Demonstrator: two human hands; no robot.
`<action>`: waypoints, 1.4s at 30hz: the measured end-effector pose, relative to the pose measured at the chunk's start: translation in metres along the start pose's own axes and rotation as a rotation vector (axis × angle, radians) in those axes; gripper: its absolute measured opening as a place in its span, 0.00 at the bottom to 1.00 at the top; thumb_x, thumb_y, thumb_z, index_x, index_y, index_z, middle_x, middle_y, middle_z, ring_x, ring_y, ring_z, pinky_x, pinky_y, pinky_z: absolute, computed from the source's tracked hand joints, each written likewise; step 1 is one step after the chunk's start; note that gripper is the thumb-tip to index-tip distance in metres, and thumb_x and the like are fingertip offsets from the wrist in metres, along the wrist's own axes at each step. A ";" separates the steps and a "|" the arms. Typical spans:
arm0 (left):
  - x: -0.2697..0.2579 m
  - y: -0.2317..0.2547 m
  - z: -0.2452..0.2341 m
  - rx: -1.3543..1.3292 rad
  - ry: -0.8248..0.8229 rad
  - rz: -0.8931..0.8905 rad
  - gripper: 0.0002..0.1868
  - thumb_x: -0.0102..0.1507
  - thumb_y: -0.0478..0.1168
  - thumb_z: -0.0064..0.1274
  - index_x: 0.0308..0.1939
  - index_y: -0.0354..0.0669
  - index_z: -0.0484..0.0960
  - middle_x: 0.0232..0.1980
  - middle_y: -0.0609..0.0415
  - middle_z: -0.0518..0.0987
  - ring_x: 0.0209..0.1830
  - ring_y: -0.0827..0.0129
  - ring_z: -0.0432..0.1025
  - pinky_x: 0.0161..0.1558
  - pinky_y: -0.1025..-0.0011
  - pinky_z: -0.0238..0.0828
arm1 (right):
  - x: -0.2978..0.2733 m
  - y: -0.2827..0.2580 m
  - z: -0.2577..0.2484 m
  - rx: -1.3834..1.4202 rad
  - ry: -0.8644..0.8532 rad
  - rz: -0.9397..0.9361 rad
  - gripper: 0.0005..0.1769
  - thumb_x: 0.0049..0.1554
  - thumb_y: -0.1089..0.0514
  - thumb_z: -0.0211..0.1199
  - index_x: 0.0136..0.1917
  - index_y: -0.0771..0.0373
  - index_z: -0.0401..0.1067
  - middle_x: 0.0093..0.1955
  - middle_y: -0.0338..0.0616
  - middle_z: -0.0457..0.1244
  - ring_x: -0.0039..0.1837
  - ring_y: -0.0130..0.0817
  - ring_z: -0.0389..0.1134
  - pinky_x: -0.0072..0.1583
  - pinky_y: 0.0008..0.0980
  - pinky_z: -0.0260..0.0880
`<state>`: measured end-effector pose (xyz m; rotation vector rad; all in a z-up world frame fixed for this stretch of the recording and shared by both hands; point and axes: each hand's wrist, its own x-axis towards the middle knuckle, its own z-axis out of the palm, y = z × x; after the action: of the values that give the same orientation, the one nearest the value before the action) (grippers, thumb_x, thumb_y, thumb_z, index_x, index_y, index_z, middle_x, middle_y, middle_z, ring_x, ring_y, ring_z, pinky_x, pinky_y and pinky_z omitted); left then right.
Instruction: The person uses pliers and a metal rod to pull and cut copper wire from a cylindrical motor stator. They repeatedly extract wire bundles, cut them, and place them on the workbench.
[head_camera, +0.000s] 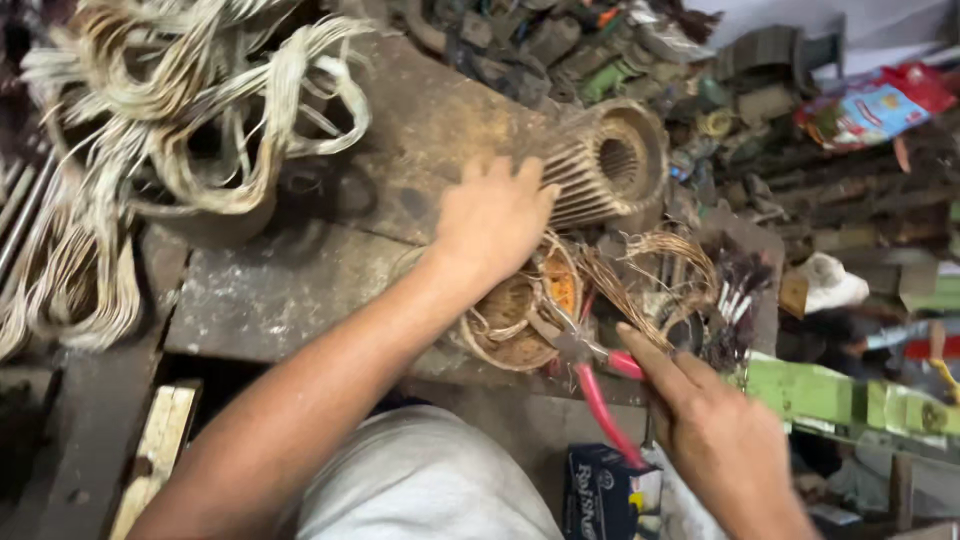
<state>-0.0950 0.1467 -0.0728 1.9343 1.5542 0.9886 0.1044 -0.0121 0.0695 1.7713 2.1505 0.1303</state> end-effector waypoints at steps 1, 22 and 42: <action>0.003 0.001 0.000 0.014 0.019 -0.002 0.17 0.67 0.52 0.47 0.46 0.42 0.77 0.45 0.42 0.79 0.52 0.42 0.72 0.39 0.46 0.76 | 0.003 0.003 -0.015 -0.119 -0.118 -0.004 0.40 0.53 0.59 0.61 0.77 0.34 0.64 0.46 0.37 0.68 0.39 0.39 0.73 0.41 0.36 0.74; -0.002 -0.001 0.000 -0.037 0.110 -0.010 0.14 0.66 0.48 0.50 0.46 0.41 0.76 0.45 0.41 0.79 0.49 0.42 0.73 0.40 0.50 0.76 | 0.061 0.004 -0.028 0.653 -0.969 0.428 0.29 0.51 0.55 0.63 0.67 0.51 0.66 0.44 0.42 0.71 0.47 0.34 0.69 0.50 0.35 0.68; 0.000 0.004 -0.022 -0.297 -0.200 -0.069 0.27 0.71 0.56 0.37 0.67 0.42 0.67 0.67 0.36 0.70 0.64 0.38 0.63 0.63 0.46 0.59 | -0.017 -0.035 0.180 0.952 0.037 0.060 0.36 0.48 0.58 0.64 0.68 0.65 0.59 0.47 0.57 0.67 0.49 0.56 0.69 0.51 0.46 0.70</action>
<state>-0.1090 0.1444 -0.0557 1.7048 1.2747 0.9088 0.1329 -0.0631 -0.1054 2.2793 2.3620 -1.0083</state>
